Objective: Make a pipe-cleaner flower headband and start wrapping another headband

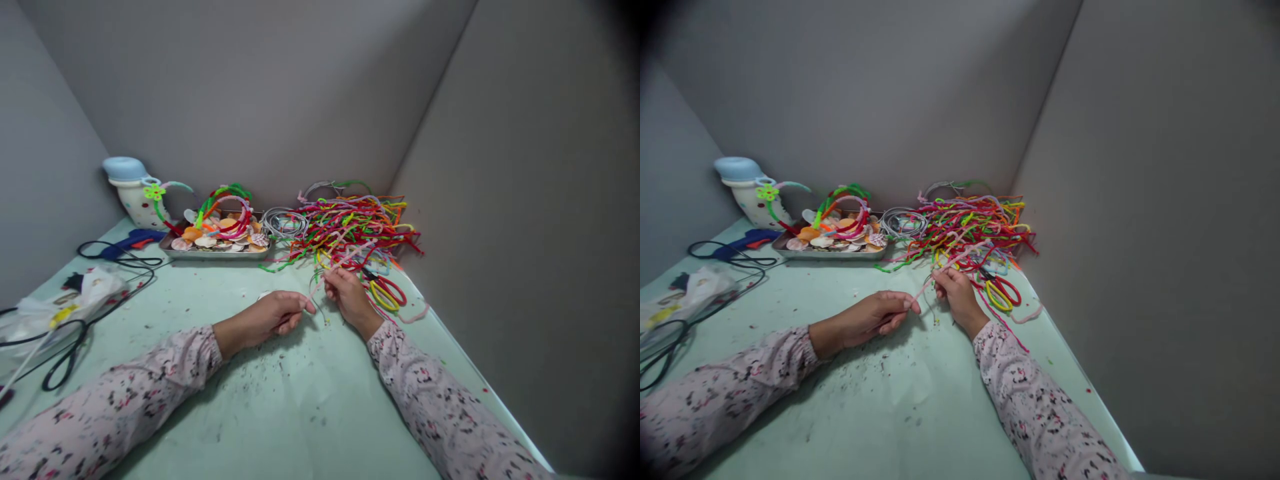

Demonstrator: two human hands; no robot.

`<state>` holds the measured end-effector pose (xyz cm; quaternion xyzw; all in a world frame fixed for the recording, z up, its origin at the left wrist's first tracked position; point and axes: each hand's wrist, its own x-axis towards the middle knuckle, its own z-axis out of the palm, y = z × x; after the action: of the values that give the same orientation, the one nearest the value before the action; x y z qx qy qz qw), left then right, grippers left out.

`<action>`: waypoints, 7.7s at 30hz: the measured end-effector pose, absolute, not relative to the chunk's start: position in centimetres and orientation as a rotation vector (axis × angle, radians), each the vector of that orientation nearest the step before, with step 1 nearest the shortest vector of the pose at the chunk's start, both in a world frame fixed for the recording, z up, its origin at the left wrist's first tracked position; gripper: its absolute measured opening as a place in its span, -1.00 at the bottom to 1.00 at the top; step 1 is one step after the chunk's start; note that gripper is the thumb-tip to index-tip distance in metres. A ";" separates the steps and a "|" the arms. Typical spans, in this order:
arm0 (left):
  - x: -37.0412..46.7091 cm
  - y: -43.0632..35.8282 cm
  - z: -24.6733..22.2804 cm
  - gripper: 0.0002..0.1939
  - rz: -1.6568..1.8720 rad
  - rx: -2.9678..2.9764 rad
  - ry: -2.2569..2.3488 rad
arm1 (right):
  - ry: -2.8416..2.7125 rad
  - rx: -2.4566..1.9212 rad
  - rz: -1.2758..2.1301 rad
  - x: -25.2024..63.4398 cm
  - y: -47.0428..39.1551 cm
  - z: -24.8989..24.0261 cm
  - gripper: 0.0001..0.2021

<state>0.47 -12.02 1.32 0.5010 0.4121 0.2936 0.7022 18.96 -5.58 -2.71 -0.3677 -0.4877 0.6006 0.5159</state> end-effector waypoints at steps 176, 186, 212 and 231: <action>1.1 -12.4 1.2 -0.82 0.708 0.794 0.814 | -1.022 -0.898 1.401 18.4 -5.9 -2.2 -0.71; 1.4 -12.7 1.4 -0.82 0.673 1.409 1.155 | -1.018 -0.948 1.396 18.3 -5.7 -2.2 -0.73; 1.1 -12.3 0.4 -0.75 0.745 1.078 0.991 | -1.129 -0.856 1.545 18.2 -6.5 -1.8 -0.71; 1.4 -12.2 0.3 -0.76 0.779 1.039 1.002 | -1.062 -0.782 1.600 18.4 -6.3 -2.0 -0.77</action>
<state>1.42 -12.19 0.34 0.4633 0.4465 0.3473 0.6821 18.39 -6.29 -1.98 -0.3247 -0.4409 0.6641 0.5091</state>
